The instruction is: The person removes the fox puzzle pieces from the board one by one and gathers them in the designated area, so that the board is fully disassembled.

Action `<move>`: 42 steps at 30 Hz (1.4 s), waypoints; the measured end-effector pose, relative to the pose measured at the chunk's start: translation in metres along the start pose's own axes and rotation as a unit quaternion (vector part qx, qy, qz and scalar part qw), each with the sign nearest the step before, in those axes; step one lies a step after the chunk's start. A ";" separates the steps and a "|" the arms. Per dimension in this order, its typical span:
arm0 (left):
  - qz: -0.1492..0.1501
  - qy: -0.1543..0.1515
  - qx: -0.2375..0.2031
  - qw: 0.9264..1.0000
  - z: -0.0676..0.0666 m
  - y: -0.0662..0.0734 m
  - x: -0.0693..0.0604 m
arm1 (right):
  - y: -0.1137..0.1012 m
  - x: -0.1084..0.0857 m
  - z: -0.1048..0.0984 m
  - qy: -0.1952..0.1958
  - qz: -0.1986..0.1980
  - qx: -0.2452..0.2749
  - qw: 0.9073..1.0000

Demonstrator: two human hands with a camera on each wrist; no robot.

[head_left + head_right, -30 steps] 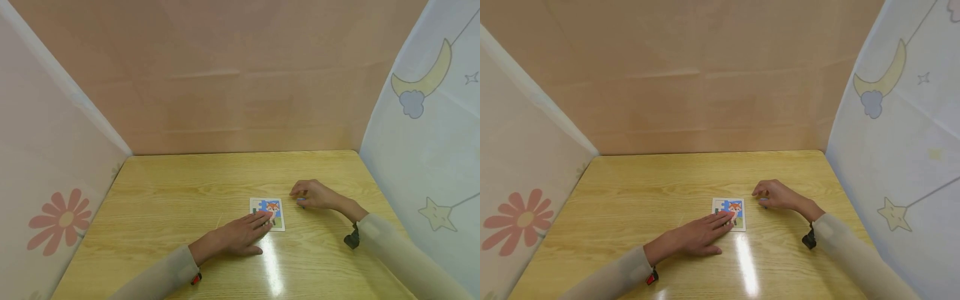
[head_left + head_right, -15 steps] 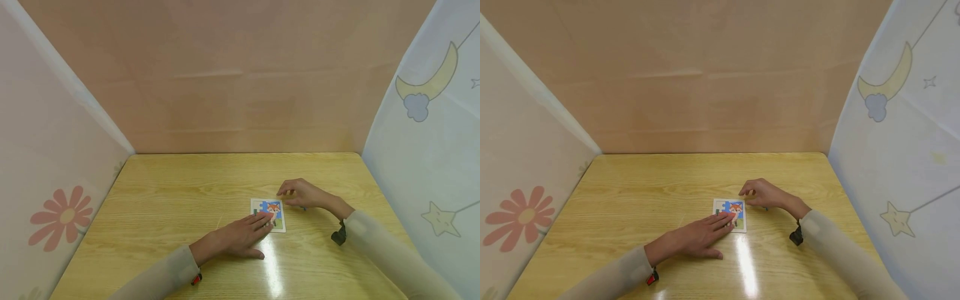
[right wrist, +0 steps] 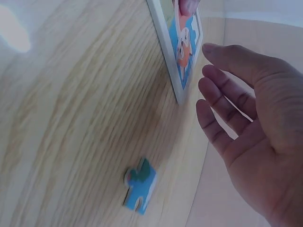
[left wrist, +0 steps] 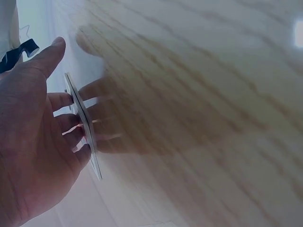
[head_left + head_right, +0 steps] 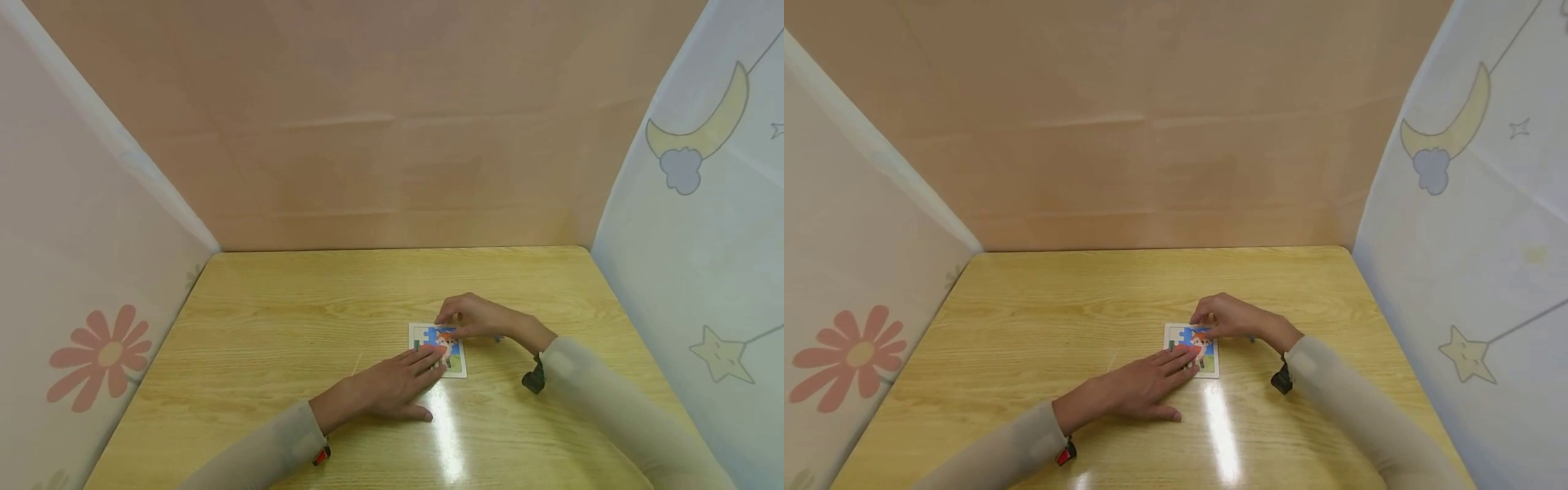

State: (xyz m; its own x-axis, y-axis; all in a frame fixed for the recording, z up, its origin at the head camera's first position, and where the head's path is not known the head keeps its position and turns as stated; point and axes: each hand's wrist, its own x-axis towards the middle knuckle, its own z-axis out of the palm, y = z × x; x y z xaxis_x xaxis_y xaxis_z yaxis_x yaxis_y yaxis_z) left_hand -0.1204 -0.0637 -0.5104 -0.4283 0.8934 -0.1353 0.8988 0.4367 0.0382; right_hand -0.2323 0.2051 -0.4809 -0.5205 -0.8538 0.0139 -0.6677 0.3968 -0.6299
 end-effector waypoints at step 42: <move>0.003 0.005 -0.003 1.000 -0.005 0.001 -0.002 | -0.001 0.025 0.010 -0.075 0.017 -0.011 0.997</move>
State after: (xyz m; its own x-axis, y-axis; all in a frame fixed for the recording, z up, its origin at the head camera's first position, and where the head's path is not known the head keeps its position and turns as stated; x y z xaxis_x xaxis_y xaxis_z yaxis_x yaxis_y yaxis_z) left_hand -0.1195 -0.0644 -0.5054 -0.4232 0.8973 -0.1254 0.9010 0.4314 0.0455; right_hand -0.2392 0.1801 -0.4877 -0.4593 -0.8796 -0.1240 -0.6635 0.4326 -0.6105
